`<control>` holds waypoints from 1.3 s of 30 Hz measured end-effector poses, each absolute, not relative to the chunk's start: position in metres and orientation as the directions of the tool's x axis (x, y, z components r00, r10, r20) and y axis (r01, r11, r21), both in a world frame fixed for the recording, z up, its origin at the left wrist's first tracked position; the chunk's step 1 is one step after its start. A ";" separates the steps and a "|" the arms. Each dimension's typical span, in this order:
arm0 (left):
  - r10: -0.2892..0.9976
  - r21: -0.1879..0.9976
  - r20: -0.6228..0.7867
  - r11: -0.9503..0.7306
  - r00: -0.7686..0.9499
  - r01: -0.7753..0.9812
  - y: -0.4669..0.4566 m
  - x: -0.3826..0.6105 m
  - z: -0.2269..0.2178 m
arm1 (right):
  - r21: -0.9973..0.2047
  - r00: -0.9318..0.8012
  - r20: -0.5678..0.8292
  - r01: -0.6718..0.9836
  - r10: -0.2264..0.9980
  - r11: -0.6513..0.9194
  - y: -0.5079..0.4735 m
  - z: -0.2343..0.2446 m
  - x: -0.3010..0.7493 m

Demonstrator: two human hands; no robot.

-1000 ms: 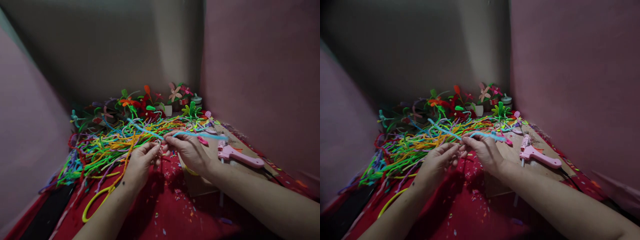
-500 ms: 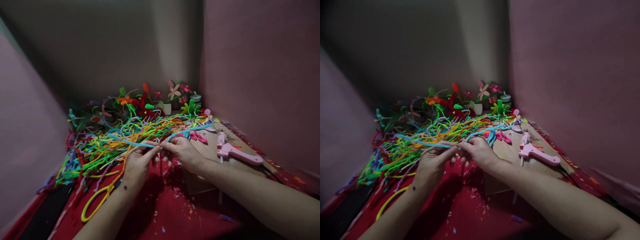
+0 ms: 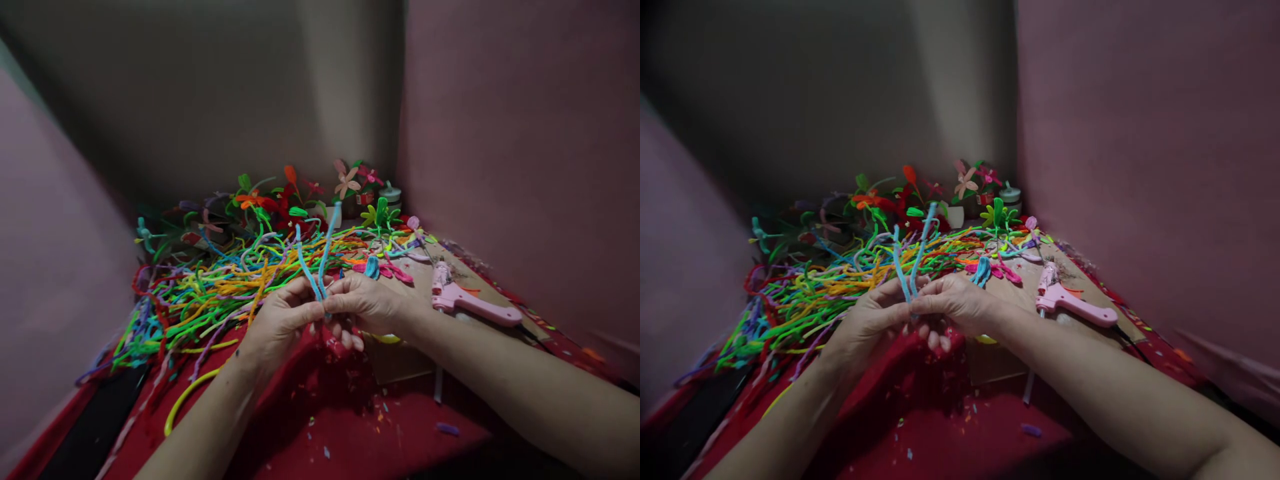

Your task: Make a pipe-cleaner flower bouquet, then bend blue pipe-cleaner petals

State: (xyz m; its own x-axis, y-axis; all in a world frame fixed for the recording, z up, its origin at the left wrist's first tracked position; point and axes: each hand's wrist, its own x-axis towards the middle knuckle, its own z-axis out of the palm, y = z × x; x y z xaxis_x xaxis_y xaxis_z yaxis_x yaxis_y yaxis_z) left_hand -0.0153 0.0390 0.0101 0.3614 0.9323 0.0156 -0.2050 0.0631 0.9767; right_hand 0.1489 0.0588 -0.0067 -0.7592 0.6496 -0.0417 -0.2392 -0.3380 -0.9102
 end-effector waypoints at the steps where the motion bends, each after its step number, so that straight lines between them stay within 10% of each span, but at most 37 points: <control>1: 0.926 0.973 0.004 0.083 0.379 -0.213 0.038 -0.015 0.010 | -0.904 -0.774 -0.054 -0.232 0.631 -0.361 0.059 -0.007 0.149; 9: 0.976 0.948 -0.035 0.101 0.217 -0.301 0.038 -0.012 0.014 | -0.820 -0.796 0.067 -0.387 0.601 -0.421 0.059 -0.012 0.147; 23: 0.969 0.969 -0.018 0.078 0.247 -0.236 0.032 -0.007 0.017 | -0.675 -0.814 -0.109 -0.361 0.571 -0.643 0.055 -0.017 0.141; 39: 0.999 0.993 0.030 -0.027 0.025 -0.114 0.032 -0.009 0.012 | -0.945 -0.560 -0.009 -0.266 0.828 -0.190 0.042 -0.004 0.136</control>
State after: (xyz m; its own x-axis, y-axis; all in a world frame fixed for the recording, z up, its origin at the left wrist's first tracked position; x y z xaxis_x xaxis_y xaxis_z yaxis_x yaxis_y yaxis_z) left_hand -0.0087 0.0323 0.0119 0.0247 0.9993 0.0296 -0.1144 -0.0266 0.9931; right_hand 0.1365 0.0424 -0.0041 -0.5602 0.8283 -0.0091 -0.2657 -0.1901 -0.9451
